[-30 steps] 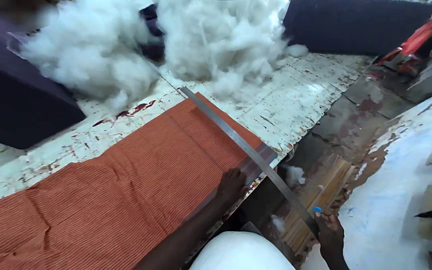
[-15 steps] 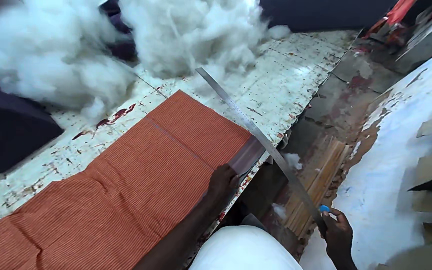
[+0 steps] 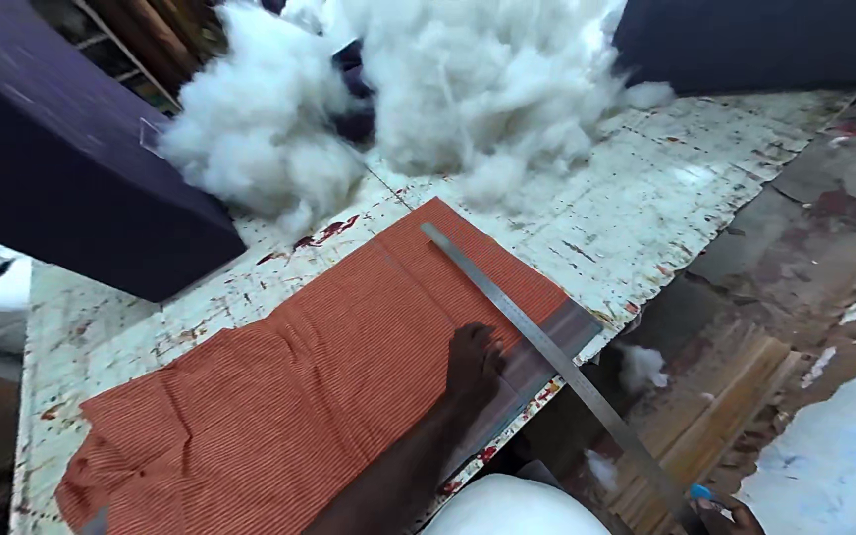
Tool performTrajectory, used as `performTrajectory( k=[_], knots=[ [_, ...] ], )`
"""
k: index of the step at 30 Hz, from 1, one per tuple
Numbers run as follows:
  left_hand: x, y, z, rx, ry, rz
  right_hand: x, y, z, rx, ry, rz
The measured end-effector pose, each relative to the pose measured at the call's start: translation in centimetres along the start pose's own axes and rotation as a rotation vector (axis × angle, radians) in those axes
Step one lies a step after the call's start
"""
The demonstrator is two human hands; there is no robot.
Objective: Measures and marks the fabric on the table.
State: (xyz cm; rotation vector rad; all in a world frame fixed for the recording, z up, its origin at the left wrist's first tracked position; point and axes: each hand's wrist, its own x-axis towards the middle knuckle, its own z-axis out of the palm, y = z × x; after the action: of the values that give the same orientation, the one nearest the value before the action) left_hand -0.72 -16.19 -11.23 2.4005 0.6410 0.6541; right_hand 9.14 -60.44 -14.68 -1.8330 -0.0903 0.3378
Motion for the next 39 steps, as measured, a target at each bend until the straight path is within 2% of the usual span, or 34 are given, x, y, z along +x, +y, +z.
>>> performTrajectory(
  k=[3,7,10,22,27,39],
  knots=[
    [2.0,-2.6,-0.4,0.052,0.018,0.040,0.6,0.3,0.8,-0.051,-0.020,-0.021],
    [3.5,-5.1,-0.2,0.149,-0.131,0.093,1.5,-0.4,2.4,-0.186,-0.041,-0.089],
    [3.4,-6.1,0.4,0.159,-0.168,0.113,2.1,0.0,2.6,-0.282,-0.048,-0.095],
    [3.2,-6.8,0.7,0.168,-0.197,0.119,2.5,1.0,2.2,-0.350,-0.093,-0.058],
    [3.2,-6.6,0.7,0.169,-0.188,0.128,2.6,1.3,2.2,-0.356,-0.088,-0.130],
    [3.3,-6.7,1.0,0.235,-0.200,0.158,3.2,-0.3,5.1,-0.298,-0.134,-0.156]
  ],
)
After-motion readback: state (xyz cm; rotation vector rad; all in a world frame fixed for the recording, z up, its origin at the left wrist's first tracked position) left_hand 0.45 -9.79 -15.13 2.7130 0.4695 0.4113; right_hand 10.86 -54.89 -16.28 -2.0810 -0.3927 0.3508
